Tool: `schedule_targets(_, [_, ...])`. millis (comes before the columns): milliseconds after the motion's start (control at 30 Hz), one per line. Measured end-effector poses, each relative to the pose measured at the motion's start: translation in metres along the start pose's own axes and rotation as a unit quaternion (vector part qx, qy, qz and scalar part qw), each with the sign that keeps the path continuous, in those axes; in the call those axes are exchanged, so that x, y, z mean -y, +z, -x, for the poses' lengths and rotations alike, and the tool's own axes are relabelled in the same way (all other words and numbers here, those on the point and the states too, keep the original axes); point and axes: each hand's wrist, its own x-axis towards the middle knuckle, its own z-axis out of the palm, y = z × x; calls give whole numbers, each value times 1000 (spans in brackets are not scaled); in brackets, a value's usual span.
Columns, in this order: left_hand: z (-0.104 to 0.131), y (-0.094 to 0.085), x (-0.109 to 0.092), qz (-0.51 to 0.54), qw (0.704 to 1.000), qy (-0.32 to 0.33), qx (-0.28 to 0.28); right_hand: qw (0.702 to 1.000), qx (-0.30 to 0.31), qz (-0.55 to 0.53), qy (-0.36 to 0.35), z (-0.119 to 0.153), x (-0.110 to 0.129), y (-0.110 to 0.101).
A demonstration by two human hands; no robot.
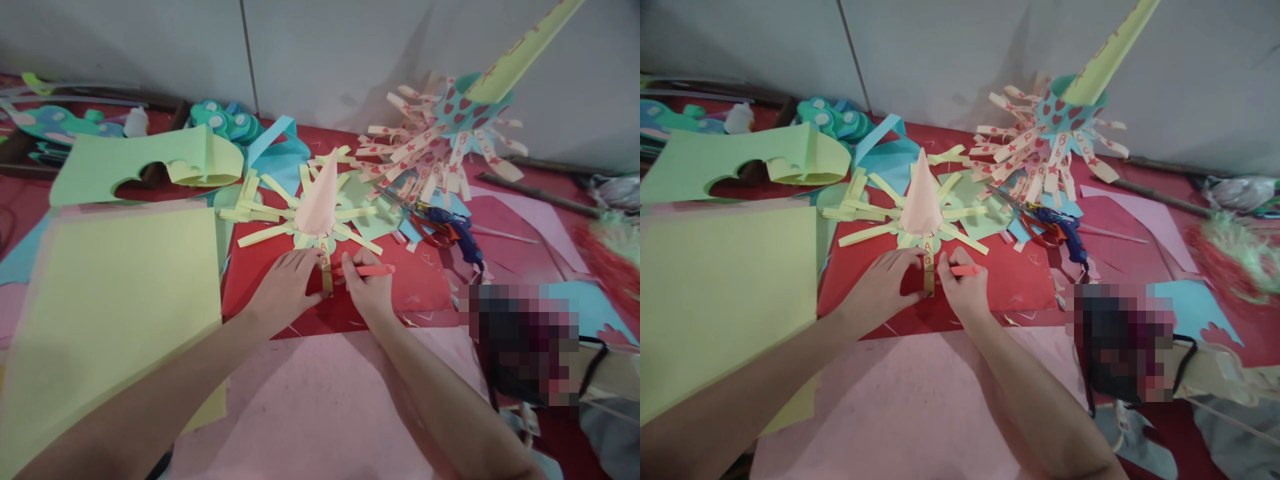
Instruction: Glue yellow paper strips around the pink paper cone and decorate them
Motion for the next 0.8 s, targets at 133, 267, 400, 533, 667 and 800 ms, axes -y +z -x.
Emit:
schedule_targets(133, [0, 1, 1, 1, 1000, 1, -1, 1000, 5, -4, 2, 1, 0, -1])
schedule_targets(267, [0, 1, 2, 2, 1000, 3, -4, 1000, 22, -5, 2, 1, 2, -1])
schedule_targets(400, [-1, 1, 0, 1, 1000, 0, -5, 999, 33, 1, -2, 1, 2, -1])
schedule_targets(533, [-1, 0, -1, 2, 1000, -1, -3, 999, 46, -1, -22, 0, 2, -2])
schedule_targets(667, [0, 1, 1, 2, 1000, 7, -8, 998, 53, -5, -38, 0, 4, -2])
schedule_targets(800, [0, 2, 3, 2, 1000, 9, -9, 998, 54, -1, -34, 0, 5, -2])
